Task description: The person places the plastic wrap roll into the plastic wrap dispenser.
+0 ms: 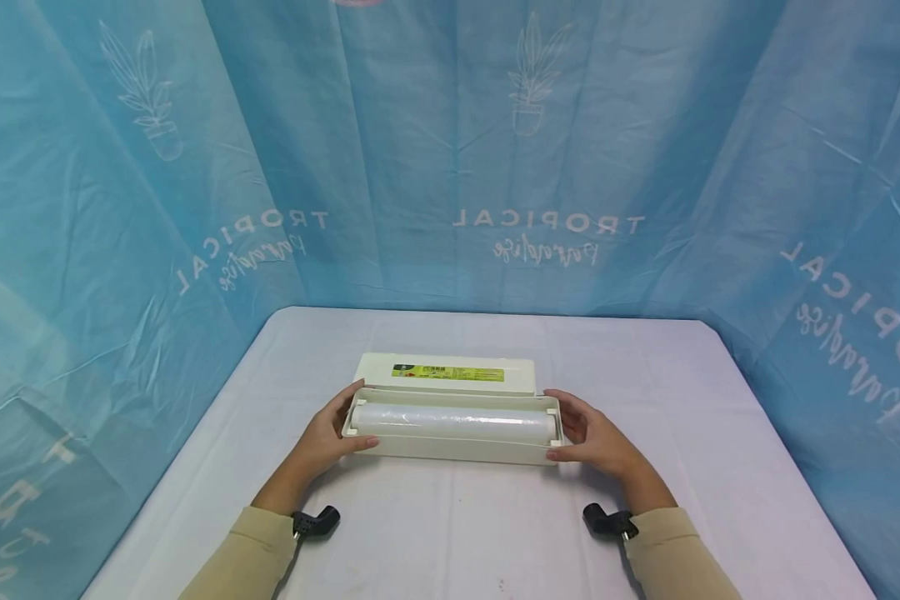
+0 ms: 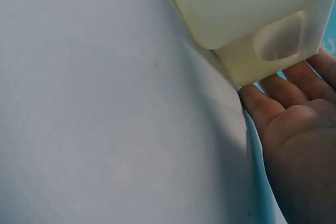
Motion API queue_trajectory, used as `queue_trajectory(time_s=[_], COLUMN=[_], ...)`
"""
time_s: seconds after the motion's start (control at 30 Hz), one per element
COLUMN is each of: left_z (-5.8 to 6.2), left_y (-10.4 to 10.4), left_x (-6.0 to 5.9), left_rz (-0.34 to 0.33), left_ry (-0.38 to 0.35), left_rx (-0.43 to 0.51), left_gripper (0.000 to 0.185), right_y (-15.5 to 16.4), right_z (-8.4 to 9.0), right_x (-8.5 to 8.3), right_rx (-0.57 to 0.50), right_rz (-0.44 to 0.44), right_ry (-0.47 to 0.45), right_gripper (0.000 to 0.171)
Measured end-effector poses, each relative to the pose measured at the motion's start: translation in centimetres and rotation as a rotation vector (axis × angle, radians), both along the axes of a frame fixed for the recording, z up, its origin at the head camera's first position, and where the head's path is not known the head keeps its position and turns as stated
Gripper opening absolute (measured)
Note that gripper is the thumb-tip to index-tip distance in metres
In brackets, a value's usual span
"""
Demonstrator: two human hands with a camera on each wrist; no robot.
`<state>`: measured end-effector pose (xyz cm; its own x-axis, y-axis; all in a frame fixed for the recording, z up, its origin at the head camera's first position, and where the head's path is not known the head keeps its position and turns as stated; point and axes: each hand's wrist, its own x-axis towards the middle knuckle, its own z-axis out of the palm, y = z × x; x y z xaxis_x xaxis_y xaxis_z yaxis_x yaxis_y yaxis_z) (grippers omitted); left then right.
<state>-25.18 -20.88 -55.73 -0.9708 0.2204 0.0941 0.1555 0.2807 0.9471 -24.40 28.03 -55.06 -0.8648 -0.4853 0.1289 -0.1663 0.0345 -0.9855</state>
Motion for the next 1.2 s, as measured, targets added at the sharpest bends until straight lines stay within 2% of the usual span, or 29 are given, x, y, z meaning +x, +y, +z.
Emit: queue_trajectory(time_s=[0.27,0.77,1.0,1.2], left_z=[0.0,0.4,0.2,0.4], left_y=[0.0,0.0,-0.4,-1.0], left_x=[0.1,-0.2,-0.3,-0.4], left_rz=[0.017,0.012,-0.032,-0.063], left_ry=[-0.005,0.002,0.072,0.123], left_rx=[-0.02,-0.033,-0.01,0.056], left_gripper=[0.111,0.114,0.097,0.079], right_y=[-0.2,0.0,-0.1,0.0], right_z=[-0.3,-0.3,-0.2,-0.6], right_x=[0.2,0.1,0.3,0.2], right_rx=[-0.078,-0.082,-0.079,-0.089], right_rz=[-0.005,0.002,0.01,0.023], right_ry=[-0.039,-0.03,-0.028,-0.02], right_gripper=[0.101,0.1,0.1,0.098])
